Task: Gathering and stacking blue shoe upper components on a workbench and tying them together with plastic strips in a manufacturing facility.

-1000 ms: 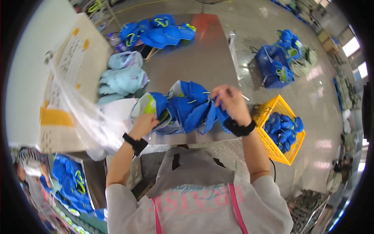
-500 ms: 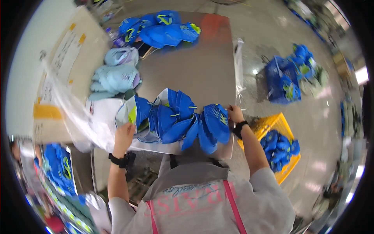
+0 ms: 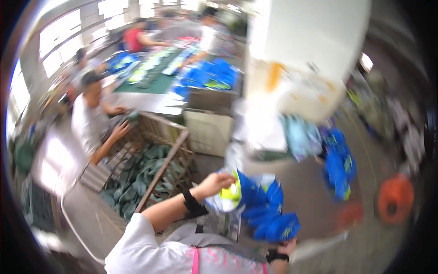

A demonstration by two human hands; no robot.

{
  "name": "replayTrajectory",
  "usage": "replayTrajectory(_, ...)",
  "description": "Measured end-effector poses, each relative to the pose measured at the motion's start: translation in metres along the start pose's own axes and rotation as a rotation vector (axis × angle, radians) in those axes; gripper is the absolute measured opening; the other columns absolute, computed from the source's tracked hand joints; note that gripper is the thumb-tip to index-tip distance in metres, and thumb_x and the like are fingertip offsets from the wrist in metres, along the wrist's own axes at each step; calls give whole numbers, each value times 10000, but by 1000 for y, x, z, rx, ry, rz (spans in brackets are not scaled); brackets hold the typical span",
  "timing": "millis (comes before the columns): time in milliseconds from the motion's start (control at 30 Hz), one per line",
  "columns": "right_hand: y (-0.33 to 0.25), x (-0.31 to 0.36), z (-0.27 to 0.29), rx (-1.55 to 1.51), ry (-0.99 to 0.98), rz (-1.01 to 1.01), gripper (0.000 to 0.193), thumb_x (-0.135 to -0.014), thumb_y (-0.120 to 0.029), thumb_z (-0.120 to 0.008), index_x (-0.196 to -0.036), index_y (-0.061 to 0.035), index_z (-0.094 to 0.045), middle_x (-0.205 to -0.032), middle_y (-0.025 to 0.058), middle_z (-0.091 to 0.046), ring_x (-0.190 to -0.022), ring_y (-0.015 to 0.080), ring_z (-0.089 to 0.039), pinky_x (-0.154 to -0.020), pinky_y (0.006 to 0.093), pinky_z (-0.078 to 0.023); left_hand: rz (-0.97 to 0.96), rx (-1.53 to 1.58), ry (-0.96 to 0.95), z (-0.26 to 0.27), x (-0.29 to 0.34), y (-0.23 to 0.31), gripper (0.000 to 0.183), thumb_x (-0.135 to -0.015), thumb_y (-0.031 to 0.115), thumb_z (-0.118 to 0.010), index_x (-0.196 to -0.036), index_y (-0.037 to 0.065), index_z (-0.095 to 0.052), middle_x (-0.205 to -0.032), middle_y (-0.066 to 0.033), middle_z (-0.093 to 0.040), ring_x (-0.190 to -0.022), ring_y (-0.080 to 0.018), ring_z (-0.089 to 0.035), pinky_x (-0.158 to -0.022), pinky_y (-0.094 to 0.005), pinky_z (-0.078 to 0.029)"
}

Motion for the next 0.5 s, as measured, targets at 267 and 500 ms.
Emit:
replayTrajectory(267,-75,130,-284,-143,-932,189,223,-937,-232,-405,-737,-142,-446,-473,-88,-280,-388,22,-253,-362,192,-208,-165,782,805,63,338,-22,219,-905,161,-428,-741,45,-514,-1026,-139,-609,-1008,-230,-563,-884,-331,-437)
replayTrajectory(500,86,457,-421,205,-1462,44,88,-888,-141,-483,-801,-150,-484,-595,-67,-401,-441,15,-324,-356,190,-229,-606,510,1619,22,675,-40,224,-903,179,-445,-873,-8,-564,-1030,-155,-584,-964,-209,-561,-846,-330,-453)
Point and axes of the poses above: each hand's wrist, its own x-axis away from the middle knuckle, its own z-axis out of the back of the hand, y = z × x, the point moved 2 cm from there along -x, towards the middle knuckle
